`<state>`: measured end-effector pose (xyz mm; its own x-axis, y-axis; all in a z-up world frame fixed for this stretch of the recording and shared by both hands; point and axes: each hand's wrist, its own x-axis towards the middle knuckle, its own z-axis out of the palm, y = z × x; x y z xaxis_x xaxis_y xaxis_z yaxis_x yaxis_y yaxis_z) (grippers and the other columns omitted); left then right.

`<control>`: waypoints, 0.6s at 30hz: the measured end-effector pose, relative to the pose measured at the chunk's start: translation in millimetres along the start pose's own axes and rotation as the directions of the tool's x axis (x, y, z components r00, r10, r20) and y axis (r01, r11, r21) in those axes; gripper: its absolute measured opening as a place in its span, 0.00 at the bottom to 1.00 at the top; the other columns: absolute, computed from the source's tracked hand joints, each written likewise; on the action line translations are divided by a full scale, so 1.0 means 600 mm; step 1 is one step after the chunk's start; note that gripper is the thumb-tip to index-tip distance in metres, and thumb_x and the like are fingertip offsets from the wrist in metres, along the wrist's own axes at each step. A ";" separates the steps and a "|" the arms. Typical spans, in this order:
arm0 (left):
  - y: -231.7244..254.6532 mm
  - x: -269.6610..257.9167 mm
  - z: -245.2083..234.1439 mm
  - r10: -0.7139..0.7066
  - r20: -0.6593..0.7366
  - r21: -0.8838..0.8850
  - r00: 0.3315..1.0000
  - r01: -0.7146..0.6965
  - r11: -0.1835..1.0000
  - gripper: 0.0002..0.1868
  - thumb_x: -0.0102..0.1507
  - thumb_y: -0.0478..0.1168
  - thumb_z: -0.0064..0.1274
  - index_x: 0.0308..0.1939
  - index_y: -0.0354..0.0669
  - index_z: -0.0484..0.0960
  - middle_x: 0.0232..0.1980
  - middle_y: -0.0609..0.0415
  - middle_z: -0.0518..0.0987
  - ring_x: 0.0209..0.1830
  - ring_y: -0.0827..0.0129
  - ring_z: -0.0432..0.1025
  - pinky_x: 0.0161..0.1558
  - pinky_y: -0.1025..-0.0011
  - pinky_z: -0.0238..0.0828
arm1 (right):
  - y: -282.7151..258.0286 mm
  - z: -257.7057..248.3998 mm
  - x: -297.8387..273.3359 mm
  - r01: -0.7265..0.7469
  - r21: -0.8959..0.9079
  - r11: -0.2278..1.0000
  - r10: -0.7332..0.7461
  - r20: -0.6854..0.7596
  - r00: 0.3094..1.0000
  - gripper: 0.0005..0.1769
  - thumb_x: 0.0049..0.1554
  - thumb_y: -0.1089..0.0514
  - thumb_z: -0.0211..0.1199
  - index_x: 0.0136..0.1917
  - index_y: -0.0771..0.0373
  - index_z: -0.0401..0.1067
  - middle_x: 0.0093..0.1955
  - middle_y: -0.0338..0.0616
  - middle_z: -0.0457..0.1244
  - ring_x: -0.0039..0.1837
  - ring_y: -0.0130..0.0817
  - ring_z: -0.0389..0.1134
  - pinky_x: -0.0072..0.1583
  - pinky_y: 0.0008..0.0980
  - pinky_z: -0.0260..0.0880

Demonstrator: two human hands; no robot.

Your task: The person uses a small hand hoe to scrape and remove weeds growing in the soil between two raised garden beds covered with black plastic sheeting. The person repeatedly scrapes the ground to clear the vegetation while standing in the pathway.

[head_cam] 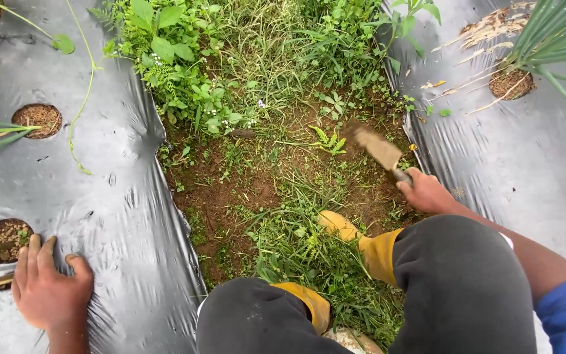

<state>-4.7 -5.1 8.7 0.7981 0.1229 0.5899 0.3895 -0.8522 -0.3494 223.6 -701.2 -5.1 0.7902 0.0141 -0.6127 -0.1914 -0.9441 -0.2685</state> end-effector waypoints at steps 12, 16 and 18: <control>0.015 0.024 -0.019 -0.062 0.147 -0.052 0.987 0.070 0.996 0.24 0.68 0.43 0.50 0.64 0.46 0.91 0.73 0.52 0.85 0.74 0.60 0.77 0.69 0.64 0.72 | -0.139 0.007 -0.002 0.120 -0.065 0.991 -0.060 0.578 0.814 0.17 0.47 0.51 0.53 0.49 0.53 0.72 0.46 0.40 0.65 0.37 0.24 0.62 0.39 0.23 0.67; 0.016 0.027 -0.023 -0.050 0.132 -0.050 0.990 0.057 0.997 0.23 0.67 0.42 0.51 0.63 0.44 0.91 0.72 0.51 0.86 0.74 0.60 0.77 0.68 0.65 0.73 | -0.157 0.038 0.017 0.057 0.053 0.997 -0.077 0.583 0.809 0.14 0.52 0.55 0.56 0.51 0.56 0.72 0.40 0.43 0.65 0.31 0.27 0.59 0.34 0.28 0.63; 0.017 0.030 -0.025 -0.032 0.100 -0.050 0.995 0.037 0.998 0.22 0.67 0.42 0.52 0.62 0.44 0.92 0.71 0.51 0.87 0.72 0.59 0.79 0.66 0.64 0.75 | -0.171 0.031 0.019 -0.049 0.364 0.930 -0.089 0.353 0.931 0.12 0.56 0.61 0.51 0.50 0.64 0.73 0.27 0.44 0.59 0.26 0.28 0.51 0.27 0.23 0.51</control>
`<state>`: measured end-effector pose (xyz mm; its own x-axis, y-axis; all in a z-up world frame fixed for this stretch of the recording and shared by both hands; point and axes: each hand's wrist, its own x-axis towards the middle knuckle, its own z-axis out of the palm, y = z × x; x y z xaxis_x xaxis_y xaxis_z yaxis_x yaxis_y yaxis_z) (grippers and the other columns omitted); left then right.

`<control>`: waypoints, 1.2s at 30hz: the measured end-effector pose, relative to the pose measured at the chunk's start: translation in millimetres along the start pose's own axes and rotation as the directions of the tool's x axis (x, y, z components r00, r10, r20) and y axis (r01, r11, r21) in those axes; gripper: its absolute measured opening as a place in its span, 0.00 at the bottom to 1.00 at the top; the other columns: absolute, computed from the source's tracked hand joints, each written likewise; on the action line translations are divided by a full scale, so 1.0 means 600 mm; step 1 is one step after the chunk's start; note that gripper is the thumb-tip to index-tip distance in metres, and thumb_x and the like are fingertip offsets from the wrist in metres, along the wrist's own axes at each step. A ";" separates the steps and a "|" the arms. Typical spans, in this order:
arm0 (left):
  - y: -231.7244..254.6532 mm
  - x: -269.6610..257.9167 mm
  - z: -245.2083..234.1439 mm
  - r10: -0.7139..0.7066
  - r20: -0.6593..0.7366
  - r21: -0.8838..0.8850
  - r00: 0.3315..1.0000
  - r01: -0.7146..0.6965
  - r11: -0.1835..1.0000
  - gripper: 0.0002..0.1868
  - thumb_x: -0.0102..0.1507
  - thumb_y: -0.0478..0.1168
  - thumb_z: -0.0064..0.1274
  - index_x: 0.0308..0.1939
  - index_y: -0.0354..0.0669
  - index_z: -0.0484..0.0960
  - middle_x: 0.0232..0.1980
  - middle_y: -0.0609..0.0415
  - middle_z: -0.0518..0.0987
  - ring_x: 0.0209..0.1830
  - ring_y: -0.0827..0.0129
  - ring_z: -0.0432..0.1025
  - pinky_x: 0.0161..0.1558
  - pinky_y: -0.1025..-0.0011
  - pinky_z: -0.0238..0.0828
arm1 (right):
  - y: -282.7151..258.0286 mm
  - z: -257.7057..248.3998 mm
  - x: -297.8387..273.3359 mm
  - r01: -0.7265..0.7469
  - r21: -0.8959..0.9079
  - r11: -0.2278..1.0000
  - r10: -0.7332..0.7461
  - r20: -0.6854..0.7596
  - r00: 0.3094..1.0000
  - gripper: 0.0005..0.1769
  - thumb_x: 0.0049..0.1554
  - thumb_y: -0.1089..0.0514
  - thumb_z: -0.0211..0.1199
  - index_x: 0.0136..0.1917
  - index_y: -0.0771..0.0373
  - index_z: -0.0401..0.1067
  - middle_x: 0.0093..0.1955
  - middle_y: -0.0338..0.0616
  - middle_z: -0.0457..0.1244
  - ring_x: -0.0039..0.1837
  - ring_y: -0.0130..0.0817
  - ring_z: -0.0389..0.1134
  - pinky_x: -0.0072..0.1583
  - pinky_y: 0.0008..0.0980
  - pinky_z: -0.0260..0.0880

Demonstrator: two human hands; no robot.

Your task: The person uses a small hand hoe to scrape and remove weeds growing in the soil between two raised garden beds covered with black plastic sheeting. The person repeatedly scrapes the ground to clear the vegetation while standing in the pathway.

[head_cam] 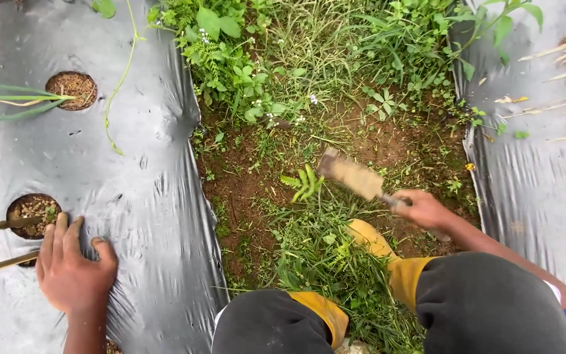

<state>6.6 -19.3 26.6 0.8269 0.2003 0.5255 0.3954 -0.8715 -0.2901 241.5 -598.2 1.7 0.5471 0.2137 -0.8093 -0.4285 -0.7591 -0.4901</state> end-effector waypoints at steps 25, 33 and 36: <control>0.008 0.008 -0.006 0.003 0.078 0.027 0.997 -0.006 1.000 0.21 0.67 0.40 0.57 0.62 0.40 0.95 0.72 0.47 0.90 0.74 0.56 0.82 0.72 0.65 0.78 | -0.141 -0.051 0.240 0.005 -0.145 0.989 -0.030 -0.167 0.985 0.07 0.60 0.58 0.50 0.49 0.62 0.66 0.38 0.45 0.60 0.33 0.30 0.54 0.34 0.27 0.56; 0.001 0.002 0.008 -0.033 0.132 -0.073 0.991 0.042 0.996 0.22 0.64 0.35 0.56 0.60 0.28 0.92 0.71 0.35 0.88 0.74 0.44 0.80 0.74 0.56 0.76 | -0.183 -0.007 0.275 0.119 0.268 0.956 -0.052 -0.245 0.968 0.14 0.65 0.54 0.47 0.39 0.60 0.62 0.28 0.36 0.54 0.25 0.23 0.47 0.25 0.22 0.46; -0.005 -0.005 0.016 -0.052 0.141 -0.093 0.989 0.066 0.994 0.23 0.64 0.37 0.55 0.59 0.28 0.91 0.70 0.34 0.87 0.75 0.43 0.79 0.74 0.54 0.75 | -0.166 0.002 0.274 0.056 -0.477 0.877 0.001 0.117 0.993 0.22 0.61 0.45 0.43 0.66 0.50 0.61 0.29 0.37 0.58 0.28 0.25 0.56 0.37 0.25 0.63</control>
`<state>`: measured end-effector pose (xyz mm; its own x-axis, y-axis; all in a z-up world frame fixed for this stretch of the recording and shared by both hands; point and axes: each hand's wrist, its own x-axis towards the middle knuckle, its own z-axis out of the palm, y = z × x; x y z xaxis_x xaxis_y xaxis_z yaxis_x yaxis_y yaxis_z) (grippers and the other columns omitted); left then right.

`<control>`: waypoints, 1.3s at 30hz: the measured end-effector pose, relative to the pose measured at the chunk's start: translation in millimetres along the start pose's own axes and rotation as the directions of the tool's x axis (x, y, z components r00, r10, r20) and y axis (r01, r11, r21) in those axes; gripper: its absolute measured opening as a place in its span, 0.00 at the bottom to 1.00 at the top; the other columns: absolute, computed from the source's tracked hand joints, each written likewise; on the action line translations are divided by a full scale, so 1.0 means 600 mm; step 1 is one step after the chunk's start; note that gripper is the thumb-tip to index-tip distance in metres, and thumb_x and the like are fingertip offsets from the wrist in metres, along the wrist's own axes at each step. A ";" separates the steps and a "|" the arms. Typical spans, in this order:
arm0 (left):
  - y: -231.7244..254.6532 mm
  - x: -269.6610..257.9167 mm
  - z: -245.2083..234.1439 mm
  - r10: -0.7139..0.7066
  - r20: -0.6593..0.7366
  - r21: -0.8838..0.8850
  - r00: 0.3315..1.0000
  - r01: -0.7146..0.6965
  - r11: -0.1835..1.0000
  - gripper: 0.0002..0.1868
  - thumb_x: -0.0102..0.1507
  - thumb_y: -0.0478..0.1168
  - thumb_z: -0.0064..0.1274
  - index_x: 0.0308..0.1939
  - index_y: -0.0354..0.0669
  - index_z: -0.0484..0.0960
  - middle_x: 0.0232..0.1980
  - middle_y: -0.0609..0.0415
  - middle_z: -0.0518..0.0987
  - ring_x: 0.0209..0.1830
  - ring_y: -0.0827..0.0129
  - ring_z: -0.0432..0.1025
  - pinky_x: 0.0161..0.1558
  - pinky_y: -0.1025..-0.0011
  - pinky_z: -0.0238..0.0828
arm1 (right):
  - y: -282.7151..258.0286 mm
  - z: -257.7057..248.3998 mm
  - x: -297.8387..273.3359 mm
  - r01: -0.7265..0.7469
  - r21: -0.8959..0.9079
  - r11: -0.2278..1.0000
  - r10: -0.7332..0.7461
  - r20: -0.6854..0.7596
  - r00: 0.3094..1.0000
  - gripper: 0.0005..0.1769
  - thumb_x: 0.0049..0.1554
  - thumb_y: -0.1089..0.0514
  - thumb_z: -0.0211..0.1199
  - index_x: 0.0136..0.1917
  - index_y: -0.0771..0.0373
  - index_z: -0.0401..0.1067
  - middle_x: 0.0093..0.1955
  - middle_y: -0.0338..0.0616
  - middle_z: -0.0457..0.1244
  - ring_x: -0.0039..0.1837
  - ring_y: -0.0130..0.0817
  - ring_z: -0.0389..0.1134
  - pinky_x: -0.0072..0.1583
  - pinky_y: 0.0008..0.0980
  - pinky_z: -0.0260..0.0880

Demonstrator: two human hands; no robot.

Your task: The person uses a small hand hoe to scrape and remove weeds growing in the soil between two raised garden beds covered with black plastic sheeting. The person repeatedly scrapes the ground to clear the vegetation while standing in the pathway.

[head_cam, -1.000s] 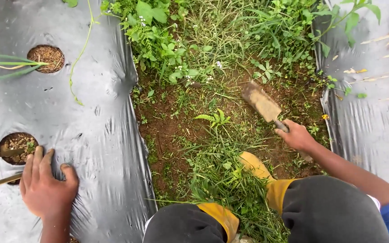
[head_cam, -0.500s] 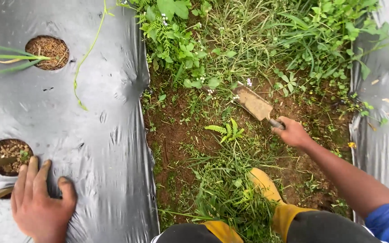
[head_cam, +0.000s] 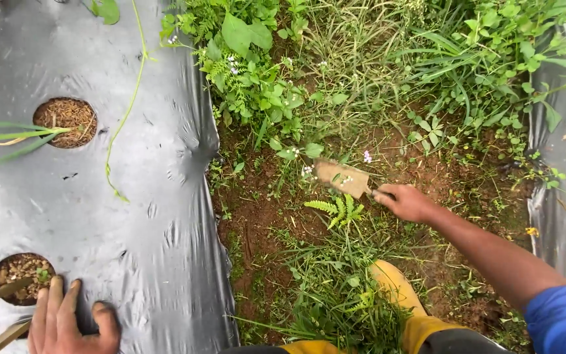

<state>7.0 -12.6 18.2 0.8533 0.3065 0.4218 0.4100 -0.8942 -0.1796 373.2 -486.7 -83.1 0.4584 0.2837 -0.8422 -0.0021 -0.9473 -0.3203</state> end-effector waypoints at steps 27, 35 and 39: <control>0.016 0.027 -0.030 0.032 -0.108 0.042 0.994 -0.027 0.999 0.20 0.64 0.40 0.53 0.58 0.43 0.88 0.68 0.50 0.85 0.68 0.57 0.80 0.64 0.63 0.76 | -0.013 0.104 -0.101 -0.072 0.347 0.935 0.092 -0.042 0.995 0.10 0.63 0.57 0.47 0.46 0.60 0.68 0.29 0.37 0.57 0.27 0.25 0.50 0.30 0.21 0.51; 0.014 0.015 -0.015 -0.065 -0.131 0.021 0.989 0.069 0.997 0.21 0.63 0.44 0.52 0.59 0.49 0.88 0.69 0.58 0.83 0.72 0.65 0.75 0.67 0.67 0.72 | 0.074 0.168 -0.117 -0.025 0.037 0.999 0.027 -0.063 0.998 0.13 0.62 0.48 0.43 0.44 0.51 0.66 0.33 0.30 0.61 0.30 0.20 0.56 0.35 0.18 0.61; 0.009 0.008 -0.007 -0.070 -0.136 0.039 0.988 0.076 0.996 0.22 0.63 0.45 0.50 0.59 0.52 0.87 0.70 0.61 0.82 0.71 0.67 0.75 0.69 0.69 0.71 | 0.141 0.192 -0.123 -0.006 -0.068 0.998 0.003 -0.031 1.000 0.22 0.59 0.39 0.45 0.60 0.51 0.63 0.58 0.39 0.64 0.56 0.29 0.67 0.55 0.29 0.72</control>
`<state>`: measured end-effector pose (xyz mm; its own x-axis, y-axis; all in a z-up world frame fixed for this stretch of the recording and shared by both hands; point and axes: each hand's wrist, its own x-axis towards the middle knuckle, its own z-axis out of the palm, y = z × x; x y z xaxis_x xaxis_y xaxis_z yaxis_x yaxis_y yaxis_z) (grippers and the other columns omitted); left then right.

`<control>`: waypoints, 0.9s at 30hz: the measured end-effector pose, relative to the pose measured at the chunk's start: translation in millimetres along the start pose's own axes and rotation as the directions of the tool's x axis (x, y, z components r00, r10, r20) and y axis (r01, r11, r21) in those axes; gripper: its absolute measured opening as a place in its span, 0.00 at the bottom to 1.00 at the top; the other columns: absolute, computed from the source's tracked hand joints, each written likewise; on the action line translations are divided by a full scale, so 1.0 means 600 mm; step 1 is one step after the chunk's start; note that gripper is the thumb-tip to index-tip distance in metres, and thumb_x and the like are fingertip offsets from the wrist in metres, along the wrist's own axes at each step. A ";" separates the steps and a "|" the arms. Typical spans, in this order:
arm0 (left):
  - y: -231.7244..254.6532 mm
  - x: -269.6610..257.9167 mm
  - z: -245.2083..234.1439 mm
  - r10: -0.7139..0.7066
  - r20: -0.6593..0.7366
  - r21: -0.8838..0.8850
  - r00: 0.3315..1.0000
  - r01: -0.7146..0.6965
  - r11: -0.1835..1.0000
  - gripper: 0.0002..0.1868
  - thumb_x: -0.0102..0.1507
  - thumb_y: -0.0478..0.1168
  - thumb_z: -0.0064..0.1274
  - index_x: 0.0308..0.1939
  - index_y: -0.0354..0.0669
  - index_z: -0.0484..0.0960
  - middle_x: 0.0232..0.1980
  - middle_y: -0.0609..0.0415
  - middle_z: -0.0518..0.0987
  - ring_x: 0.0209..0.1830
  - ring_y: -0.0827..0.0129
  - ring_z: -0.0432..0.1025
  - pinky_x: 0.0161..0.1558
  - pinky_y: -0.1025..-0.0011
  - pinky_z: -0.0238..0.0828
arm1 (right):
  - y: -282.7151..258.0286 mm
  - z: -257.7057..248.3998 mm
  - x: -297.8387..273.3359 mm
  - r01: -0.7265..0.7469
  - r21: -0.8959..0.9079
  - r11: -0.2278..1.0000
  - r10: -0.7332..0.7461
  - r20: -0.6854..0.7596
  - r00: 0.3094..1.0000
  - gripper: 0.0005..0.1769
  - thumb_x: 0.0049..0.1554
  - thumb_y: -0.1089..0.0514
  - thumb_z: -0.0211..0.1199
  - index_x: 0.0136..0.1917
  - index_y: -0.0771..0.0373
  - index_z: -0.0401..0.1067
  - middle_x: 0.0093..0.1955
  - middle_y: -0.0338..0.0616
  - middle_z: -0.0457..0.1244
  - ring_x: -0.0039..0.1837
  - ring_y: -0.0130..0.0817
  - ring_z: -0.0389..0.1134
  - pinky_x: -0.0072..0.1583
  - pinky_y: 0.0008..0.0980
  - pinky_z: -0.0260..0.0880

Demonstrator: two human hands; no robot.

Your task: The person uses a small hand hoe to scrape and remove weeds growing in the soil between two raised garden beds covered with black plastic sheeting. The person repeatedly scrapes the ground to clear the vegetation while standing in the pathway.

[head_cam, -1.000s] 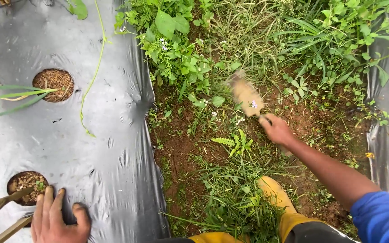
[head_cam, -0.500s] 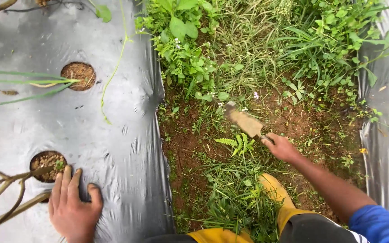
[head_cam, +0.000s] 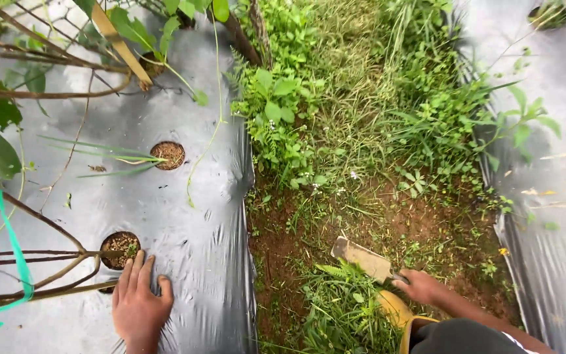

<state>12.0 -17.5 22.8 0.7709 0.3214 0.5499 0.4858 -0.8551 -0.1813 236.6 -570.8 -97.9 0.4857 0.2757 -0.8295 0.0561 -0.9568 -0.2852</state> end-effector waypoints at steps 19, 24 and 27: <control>-0.013 -0.016 0.028 -0.106 0.131 -0.039 0.986 0.112 0.993 0.26 0.63 0.51 0.45 0.65 0.58 0.82 0.75 0.67 0.75 0.77 0.70 0.67 0.76 0.67 0.61 | 0.148 0.066 0.010 -0.032 0.218 0.975 0.075 -0.193 0.978 0.35 0.56 0.34 0.48 0.68 0.57 0.58 0.71 0.44 0.52 0.70 0.41 0.56 0.69 0.41 0.55; -0.016 -0.020 0.036 -0.148 0.223 -0.075 0.963 0.168 0.983 0.28 0.63 0.52 0.44 0.67 0.59 0.79 0.77 0.67 0.72 0.79 0.68 0.63 0.78 0.65 0.57 | 0.309 0.124 0.161 -0.016 0.099 0.995 0.028 -0.121 0.992 0.17 0.53 0.34 0.55 0.45 0.44 0.68 0.39 0.32 0.60 0.39 0.29 0.60 0.44 0.27 0.56; -0.014 -0.015 0.030 -0.175 0.294 -0.076 0.940 0.206 0.976 0.30 0.63 0.53 0.41 0.69 0.59 0.77 0.78 0.68 0.70 0.80 0.70 0.61 0.79 0.65 0.53 | 0.299 0.096 0.107 -0.124 0.190 0.974 0.154 -0.155 0.976 0.21 0.49 0.34 0.56 0.50 0.45 0.73 0.47 0.34 0.67 0.48 0.29 0.67 0.50 0.29 0.61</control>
<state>8.5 -5.6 4.6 0.7602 0.5715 0.3089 0.6014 -0.7989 -0.0020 227.6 -719.6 -230.4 0.6178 0.1071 -0.7790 -0.1711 -0.9486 -0.2661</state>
